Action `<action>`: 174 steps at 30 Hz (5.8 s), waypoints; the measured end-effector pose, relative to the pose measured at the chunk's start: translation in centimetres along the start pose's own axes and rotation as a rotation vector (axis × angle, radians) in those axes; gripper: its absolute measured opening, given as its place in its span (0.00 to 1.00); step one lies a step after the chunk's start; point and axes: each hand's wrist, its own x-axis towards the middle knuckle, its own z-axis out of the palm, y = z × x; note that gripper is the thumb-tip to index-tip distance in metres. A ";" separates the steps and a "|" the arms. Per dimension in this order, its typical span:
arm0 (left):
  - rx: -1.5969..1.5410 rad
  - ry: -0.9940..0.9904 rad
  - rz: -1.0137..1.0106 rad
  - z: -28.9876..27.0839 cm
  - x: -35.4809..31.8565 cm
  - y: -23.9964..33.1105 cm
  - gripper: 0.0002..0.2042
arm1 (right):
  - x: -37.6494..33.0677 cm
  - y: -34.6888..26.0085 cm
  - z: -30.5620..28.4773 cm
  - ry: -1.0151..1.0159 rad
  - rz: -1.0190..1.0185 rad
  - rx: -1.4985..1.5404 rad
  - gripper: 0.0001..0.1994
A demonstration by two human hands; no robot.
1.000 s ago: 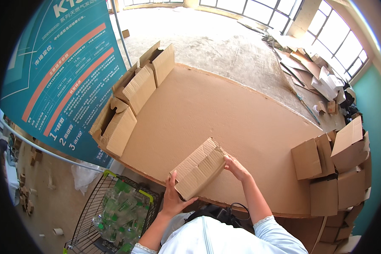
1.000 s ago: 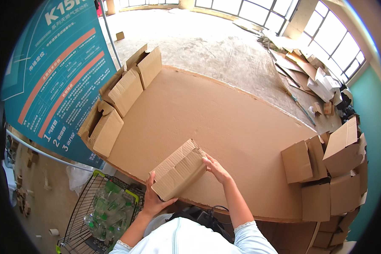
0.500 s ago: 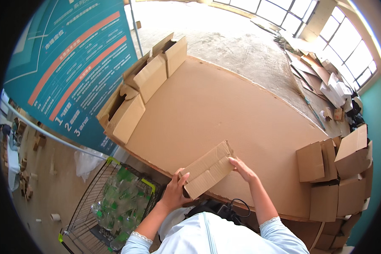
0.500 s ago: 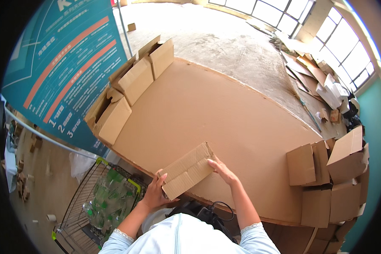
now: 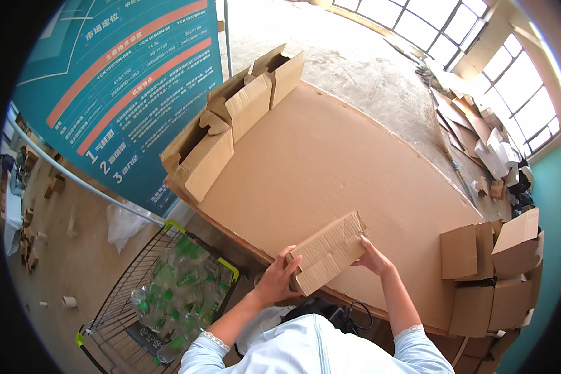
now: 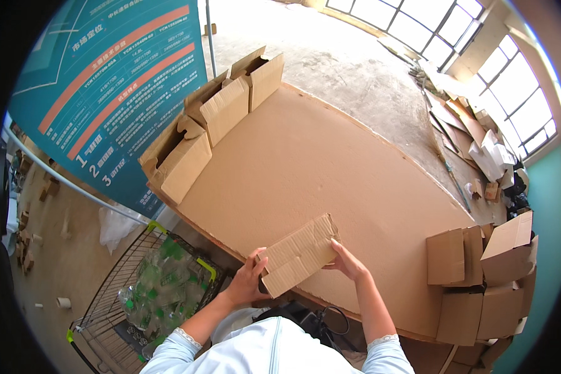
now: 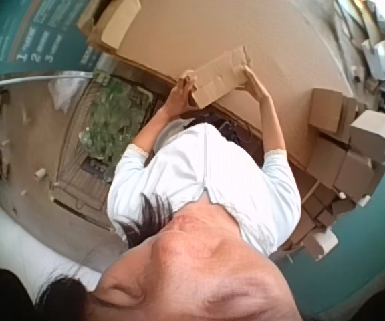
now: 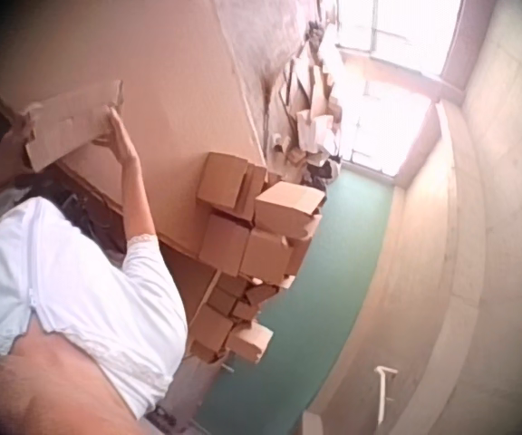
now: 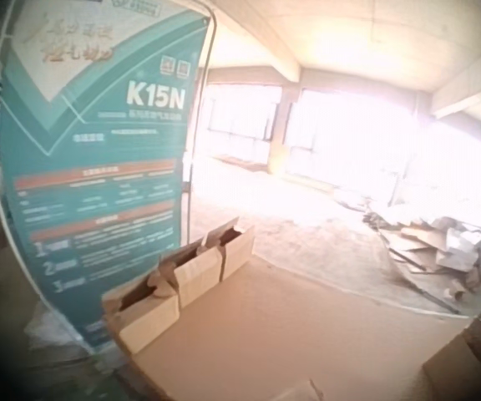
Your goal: The person places plastic bottles into individual cardboard boxes and then stacks the boxed bottles on a workbench.
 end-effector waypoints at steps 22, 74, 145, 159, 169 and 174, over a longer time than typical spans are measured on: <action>-0.273 0.086 -0.085 -0.9 -0.8 -0.3 0.63 | -0.6 1.5 0.4 0.132 -0.034 0.087 0.46; 0.051 0.719 -0.422 -3.0 38.8 -28.5 0.58 | 30.1 -20.0 5.3 0.005 -0.556 -0.046 0.49; 0.435 0.697 -0.802 -12.9 -22.6 5.4 0.16 | -11.0 -8.0 11.6 0.250 -1.245 -1.688 0.09; 0.706 0.439 -1.168 -14.2 -32.7 -13.9 0.34 | -7.2 -8.1 11.7 0.226 -0.804 -1.586 0.07; 0.854 0.122 -1.449 -15.6 -29.4 -20.8 0.37 | -8.7 -7.3 14.1 0.319 -0.832 -1.704 0.09; 0.739 0.570 -1.316 -15.6 -33.3 -20.0 0.42 | -9.8 -7.6 11.9 0.324 -0.878 -1.774 0.10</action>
